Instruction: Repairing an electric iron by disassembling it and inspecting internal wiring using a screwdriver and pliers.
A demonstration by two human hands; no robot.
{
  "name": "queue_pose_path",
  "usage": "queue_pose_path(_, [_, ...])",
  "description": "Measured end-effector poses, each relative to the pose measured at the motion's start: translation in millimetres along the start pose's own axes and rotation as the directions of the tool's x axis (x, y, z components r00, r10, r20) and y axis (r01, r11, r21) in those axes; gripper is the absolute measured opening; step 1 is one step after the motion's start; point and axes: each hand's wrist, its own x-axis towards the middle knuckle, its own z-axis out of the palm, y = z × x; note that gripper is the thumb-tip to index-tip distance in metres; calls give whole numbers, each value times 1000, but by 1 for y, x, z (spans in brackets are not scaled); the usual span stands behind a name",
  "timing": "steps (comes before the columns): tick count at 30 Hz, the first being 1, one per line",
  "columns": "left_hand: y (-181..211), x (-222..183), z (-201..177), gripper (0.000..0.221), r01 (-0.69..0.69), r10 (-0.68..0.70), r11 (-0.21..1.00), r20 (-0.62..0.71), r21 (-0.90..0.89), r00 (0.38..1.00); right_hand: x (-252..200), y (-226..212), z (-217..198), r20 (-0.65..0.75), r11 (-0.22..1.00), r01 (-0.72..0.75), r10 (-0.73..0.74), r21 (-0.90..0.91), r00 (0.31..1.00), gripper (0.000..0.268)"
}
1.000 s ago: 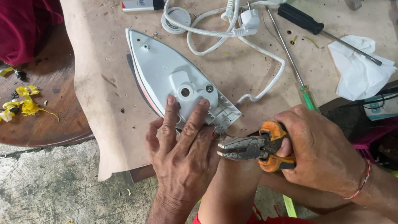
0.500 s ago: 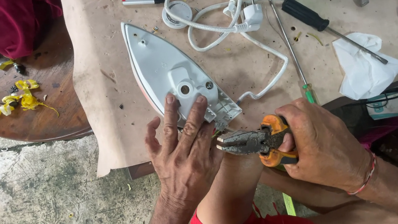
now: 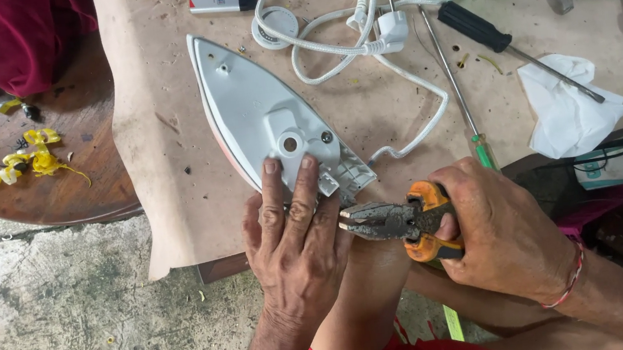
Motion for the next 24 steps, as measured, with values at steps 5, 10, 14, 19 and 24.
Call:
queue_pose_path(5, [-3, 3, 1, 12, -49, 48, 998, -36, -28, 998, 5, 4, -2, -65, 990, 141, -142, -15, 988, 37])
queue_pose_path(10, [-3, 4, 1, 25, -55, 54, 998, -52, -8, 997, 10, 18, 0, -137, 937, 333, -346, -107, 928, 41])
queue_pose_path(14, [-5, 5, 0, 14, -55, 52, 996, -39, -77, 998, 20, 26, -8, -144, 836, 533, -548, -131, 824, 41])
queue_pose_path(19, [-7, 4, 1, 3, -54, 52, 996, -25, -74, 998, 69, 21, -50, -21, 481, 760, -850, -437, 526, 21])
queue_pose_path(24, [-3, 9, -4, 9, -36, 35, 999, -25, -36, 999, 126, -3, -85, 125, 68, 870, -981, -489, 147, 25])
